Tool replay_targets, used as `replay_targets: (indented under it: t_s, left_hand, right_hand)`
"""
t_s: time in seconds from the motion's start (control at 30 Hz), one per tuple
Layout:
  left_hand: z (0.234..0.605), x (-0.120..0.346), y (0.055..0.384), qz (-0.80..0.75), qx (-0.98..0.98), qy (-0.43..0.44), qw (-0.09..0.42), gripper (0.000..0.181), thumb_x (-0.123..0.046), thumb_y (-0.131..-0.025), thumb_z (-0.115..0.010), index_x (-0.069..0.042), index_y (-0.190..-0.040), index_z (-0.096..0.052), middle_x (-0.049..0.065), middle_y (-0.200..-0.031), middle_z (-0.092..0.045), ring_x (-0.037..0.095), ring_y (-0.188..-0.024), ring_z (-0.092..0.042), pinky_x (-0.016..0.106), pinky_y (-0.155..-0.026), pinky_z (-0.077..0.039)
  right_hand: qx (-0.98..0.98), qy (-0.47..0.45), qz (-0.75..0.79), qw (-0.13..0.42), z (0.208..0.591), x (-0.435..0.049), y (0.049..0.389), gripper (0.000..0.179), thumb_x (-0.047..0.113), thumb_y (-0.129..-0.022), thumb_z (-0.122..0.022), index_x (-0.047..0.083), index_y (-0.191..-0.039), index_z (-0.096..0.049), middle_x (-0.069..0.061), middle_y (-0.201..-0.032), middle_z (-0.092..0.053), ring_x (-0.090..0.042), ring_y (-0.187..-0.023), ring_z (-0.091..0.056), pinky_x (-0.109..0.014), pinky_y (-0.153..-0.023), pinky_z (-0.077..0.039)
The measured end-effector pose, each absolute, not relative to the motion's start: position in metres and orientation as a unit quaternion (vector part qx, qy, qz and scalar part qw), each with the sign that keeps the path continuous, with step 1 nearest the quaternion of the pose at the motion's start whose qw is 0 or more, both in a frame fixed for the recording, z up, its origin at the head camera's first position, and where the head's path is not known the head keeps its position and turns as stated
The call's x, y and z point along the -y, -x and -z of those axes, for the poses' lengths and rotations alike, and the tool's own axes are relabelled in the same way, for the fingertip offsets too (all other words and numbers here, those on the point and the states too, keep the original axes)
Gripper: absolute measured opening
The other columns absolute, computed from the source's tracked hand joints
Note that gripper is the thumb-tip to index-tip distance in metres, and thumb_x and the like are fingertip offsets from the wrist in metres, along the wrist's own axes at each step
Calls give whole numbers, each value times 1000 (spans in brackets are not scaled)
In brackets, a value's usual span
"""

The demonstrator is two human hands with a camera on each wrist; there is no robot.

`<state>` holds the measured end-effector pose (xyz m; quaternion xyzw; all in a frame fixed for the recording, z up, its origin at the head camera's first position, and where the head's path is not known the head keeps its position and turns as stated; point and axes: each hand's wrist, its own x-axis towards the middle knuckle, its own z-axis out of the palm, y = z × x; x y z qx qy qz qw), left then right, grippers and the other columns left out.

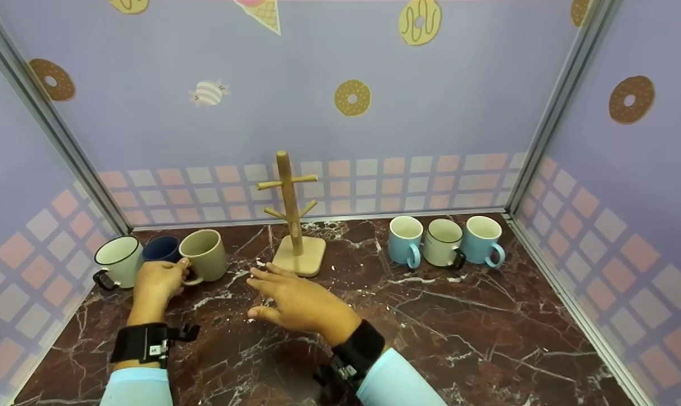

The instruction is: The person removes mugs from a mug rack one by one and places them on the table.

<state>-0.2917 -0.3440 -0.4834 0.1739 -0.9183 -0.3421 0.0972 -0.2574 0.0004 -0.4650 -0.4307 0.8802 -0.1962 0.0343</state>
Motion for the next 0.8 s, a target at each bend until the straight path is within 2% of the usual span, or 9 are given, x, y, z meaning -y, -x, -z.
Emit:
replay_targets:
  t_s: [0.1, 0.27, 0.37, 0.43, 0.5, 0.67, 0.8]
  left_hand:
    - [484, 341, 292, 337, 920, -178, 93, 43, -37, -113, -63, -3, -107, -88, 27, -122, -82, 50, -111, -77, 64, -94, -60]
    - [482, 340, 293, 337, 923, -167, 80, 44, -37, -113, -63, -1, -102, -87, 27, -118, -82, 47, -105, -77, 62, -89, -61]
    - [476, 339, 292, 330, 927, -164, 67, 44, -40, -114, -61, -4, -108, -87, 26, -123, -82, 47, -108, -77, 62, -88, -62]
    - [469, 339, 290, 317, 932, -161, 76, 45, -41, -114, -60, -4, -114, -86, 27, -127, -81, 49, -113, -77, 65, -90, -63]
    - [461, 338, 288, 307, 932, -159, 103, 44, -41, -114, -60, -4, -119, -84, 28, -131, -80, 52, -118, -75, 67, -93, -62]
    - [444, 327, 283, 310, 916, -112, 229, 39, -32, -112, -65, 2, -121, -82, 29, -127, -78, 54, -123, -71, 66, -108, -57]
    - [437, 311, 280, 306, 906, -46, 289, 37, -28, -111, -69, 4, -124, -81, 28, -127, -77, 52, -129, -67, 65, -116, -54]
  right_hand:
    - [-881, 429, 196, 37, 465, -1, 257, 75, 60, -115, -54, 23, -178, -38, 11, -189, -19, -28, -178, -22, -56, -143, -28]
    - [-884, 422, 197, 35, 462, -5, 258, 77, 63, -114, -53, 21, -177, -41, 8, -189, -23, -32, -177, -24, -58, -142, -29]
    - [-890, 410, 199, 30, 460, -12, 261, 78, 63, -114, -54, 21, -177, -40, 8, -189, -23, -33, -177, -24, -58, -142, -30]
    - [-893, 401, 205, 22, 458, -17, 263, 77, 63, -114, -55, 25, -178, -37, 8, -189, -22, -32, -177, -25, -59, -141, -30]
    - [-895, 391, 216, 17, 455, -23, 265, 77, 62, -113, -56, 25, -178, -38, 9, -189, -21, -30, -177, -24, -59, -142, -29]
    - [-899, 360, 248, 12, 447, -38, 270, 75, 59, -113, -59, 22, -176, -43, 8, -189, -25, -26, -177, -24, -59, -142, -29]
    - [-900, 347, 264, -1, 443, -51, 276, 72, 53, -114, -62, 21, -176, -42, -1, -188, -28, -33, -176, -26, -63, -141, -28]
